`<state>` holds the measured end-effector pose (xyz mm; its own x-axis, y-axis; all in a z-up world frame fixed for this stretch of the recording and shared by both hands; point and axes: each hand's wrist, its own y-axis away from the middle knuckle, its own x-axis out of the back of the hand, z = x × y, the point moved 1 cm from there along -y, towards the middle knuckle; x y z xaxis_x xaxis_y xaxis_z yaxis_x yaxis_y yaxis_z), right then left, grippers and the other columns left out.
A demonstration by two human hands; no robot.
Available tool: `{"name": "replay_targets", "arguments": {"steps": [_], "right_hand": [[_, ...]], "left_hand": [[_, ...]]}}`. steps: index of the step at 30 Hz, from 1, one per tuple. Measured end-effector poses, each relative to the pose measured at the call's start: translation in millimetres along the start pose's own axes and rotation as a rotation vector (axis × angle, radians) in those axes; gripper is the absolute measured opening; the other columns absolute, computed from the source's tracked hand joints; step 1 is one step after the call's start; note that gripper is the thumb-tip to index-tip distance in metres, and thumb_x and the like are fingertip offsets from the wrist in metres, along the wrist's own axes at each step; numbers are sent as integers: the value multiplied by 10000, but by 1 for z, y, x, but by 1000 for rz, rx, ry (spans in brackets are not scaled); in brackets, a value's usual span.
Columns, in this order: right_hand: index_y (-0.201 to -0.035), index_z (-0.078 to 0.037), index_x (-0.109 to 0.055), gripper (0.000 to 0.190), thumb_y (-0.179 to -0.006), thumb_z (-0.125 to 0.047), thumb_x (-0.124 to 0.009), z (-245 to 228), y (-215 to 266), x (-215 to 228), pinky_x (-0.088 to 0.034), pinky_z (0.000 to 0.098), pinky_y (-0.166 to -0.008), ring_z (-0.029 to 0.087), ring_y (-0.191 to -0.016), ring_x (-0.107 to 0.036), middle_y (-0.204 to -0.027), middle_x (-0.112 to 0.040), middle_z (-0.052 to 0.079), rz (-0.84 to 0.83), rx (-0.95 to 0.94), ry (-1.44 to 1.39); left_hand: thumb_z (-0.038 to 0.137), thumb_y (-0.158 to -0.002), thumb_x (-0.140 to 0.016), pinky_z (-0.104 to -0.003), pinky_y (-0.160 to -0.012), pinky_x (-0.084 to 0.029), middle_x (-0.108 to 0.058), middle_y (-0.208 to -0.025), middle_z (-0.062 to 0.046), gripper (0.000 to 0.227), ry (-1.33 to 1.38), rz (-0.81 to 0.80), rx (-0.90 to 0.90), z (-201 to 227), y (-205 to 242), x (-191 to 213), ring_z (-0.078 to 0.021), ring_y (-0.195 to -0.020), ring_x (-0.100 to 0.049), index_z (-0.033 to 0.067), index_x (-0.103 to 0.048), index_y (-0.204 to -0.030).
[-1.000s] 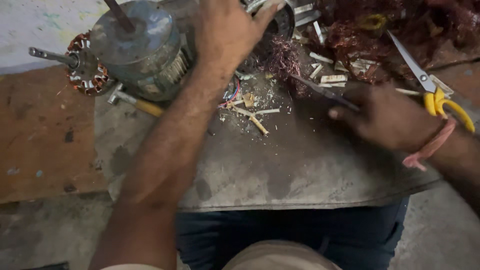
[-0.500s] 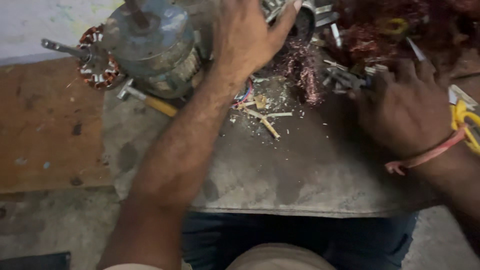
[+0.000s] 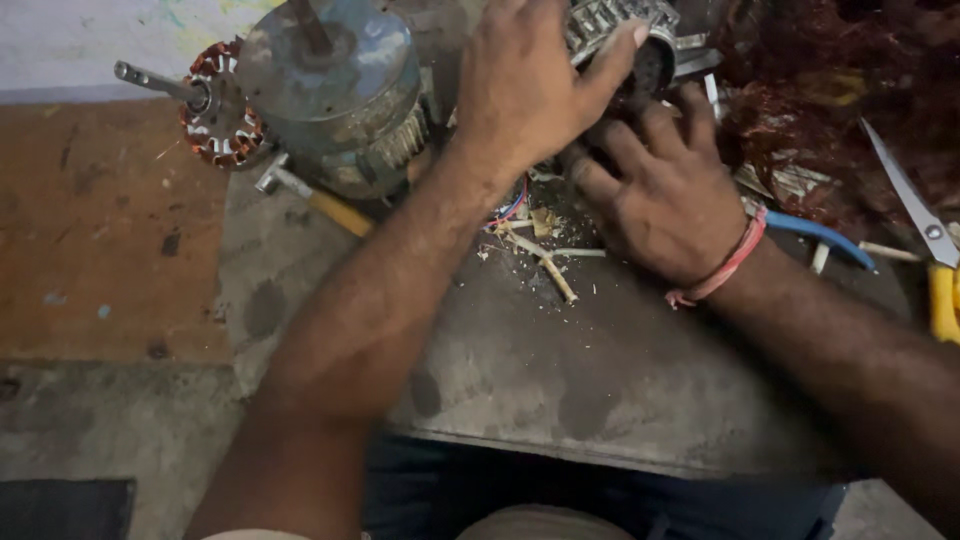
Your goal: The person uses pliers to pull and cut copper windings from a motor stator core, repeatedly extracting coils and placing them on the workbench. The person rotates the stator to access different slots and continues removing wire throughout the clip.
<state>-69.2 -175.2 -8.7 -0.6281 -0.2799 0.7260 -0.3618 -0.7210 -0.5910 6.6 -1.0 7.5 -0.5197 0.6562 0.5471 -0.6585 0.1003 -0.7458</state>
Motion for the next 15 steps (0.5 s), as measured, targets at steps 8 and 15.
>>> {"name": "replay_targets", "arguments": {"steps": [8,15], "right_hand": [[-895,-50,-637,240,-817,-171,-829,18,9,-6,-467,510,-952,377,-1123,-549,-1040,-585,152,45,-45,-307],[-878,-42,-670,273,-715,-113,-878,28,21,-8,-466,478,-886,381,-1022,-545,-976,-587,105,172,-203,-306]], "left_hand": [[518,-965,-745,-522,-835,-547,-678,-1081,-224,569,-1,-12,-83,-9,-1,-4,-389,-994,-685,18,-629,-1212],[548,-954,-781,-534,-860,-538,-679,-1090,-218,594,-30,-2,-76,-10,1,-4,-407,-1000,-673,28,-631,-1199]]}}
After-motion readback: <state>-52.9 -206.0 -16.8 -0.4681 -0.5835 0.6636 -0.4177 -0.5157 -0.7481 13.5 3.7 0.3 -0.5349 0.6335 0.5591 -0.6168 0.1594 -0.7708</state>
